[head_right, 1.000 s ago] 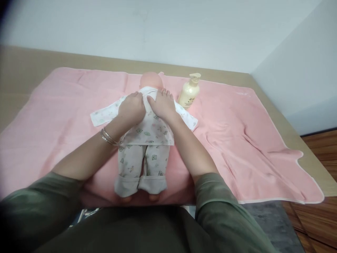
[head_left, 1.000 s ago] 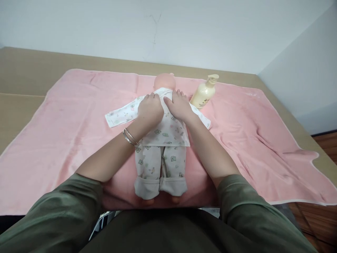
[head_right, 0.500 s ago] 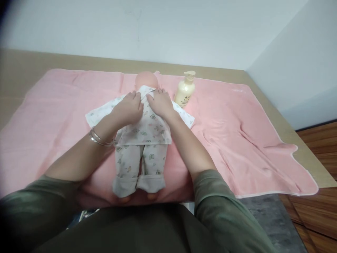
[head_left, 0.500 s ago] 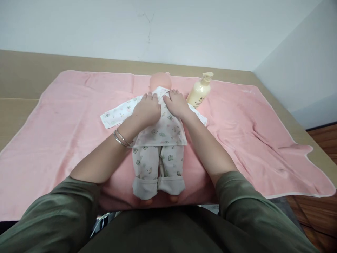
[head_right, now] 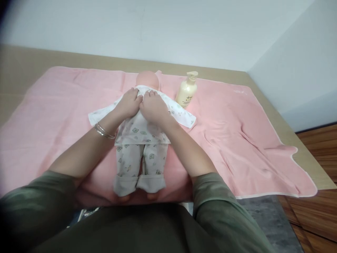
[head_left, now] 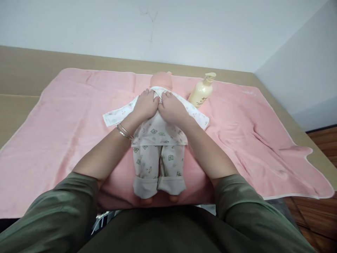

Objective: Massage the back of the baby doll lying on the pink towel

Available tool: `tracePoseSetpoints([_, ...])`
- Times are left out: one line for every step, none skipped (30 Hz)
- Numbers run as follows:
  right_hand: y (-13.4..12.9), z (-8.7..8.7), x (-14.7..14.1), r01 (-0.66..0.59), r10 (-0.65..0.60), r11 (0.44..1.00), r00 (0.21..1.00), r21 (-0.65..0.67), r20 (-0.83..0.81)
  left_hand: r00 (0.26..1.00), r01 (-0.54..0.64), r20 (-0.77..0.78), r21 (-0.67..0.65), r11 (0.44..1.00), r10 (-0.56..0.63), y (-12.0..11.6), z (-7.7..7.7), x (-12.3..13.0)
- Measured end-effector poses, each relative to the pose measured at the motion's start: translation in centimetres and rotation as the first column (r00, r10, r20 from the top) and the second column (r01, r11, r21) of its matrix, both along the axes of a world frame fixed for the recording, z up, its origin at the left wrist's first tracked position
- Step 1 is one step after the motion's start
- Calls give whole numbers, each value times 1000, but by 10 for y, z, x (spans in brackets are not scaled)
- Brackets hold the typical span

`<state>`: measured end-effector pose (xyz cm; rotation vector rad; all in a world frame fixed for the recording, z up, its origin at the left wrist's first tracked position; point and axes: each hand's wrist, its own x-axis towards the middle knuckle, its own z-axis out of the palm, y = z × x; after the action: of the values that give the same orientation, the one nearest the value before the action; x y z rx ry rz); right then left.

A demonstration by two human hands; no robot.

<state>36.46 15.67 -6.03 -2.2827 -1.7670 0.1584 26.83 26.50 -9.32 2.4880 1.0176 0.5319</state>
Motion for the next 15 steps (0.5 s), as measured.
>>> tracePoseSetpoints([4,-3,11,6,-6,1000,999,18,-52,999,-13,-34,49,999,15,-7,-2,0])
tracePoseSetpoints([8,-6,23,15,-11,999,995,35,-101,997,-10,-71,94,996,16,-16,-2,-1])
tracePoseSetpoints([12,-9,33,18,-12,999,990,47,-141,994,9,-109,129,992,5,-26,0,-2])
tracePoseSetpoints([14,-13,42,16,-6,998,986,58,-168,989,35,-146,157,987,-12,-37,2,-4])
tracePoseSetpoints([16,-17,49,8,4,998,984,65,-180,984,58,-178,177,983,-26,-47,6,-5])
tracePoseSetpoints([17,-20,53,-1,13,998,983,68,-182,979,74,-201,192,979,-34,-56,10,-7])
tracePoseSetpoints([18,-23,55,-6,17,998,985,68,-173,975,82,-219,199,976,-37,-62,13,-9])
tracePoseSetpoints([17,-24,54,-4,15,998,988,68,-155,973,83,-228,199,976,-36,-65,16,-10])
tracePoseSetpoints([17,-25,52,2,7,998,991,67,-131,973,80,-227,193,978,-35,-64,19,-10])
tracePoseSetpoints([16,-24,49,11,-4,998,995,68,-104,976,72,-215,181,981,-32,-60,21,-10])
tracePoseSetpoints([14,-21,45,19,-14,998,997,68,-78,981,60,-193,165,985,-27,-54,21,-10])
tracePoseSetpoints([12,-18,40,24,-21,998,998,63,-56,986,44,-163,144,989,-20,-45,22,-9])
tracePoseSetpoints([9,-13,35,28,-26,998,999,52,-38,991,23,-132,118,993,-8,-36,21,-8])
tracePoseSetpoints([6,-8,29,34,-34,999,999,32,-23,994,-2,-106,84,996,11,-26,20,-7])
tracePoseSetpoints([3,-3,23,44,-44,999,999,4,-8,996,-28,-89,45,999,32,-18,18,-6])
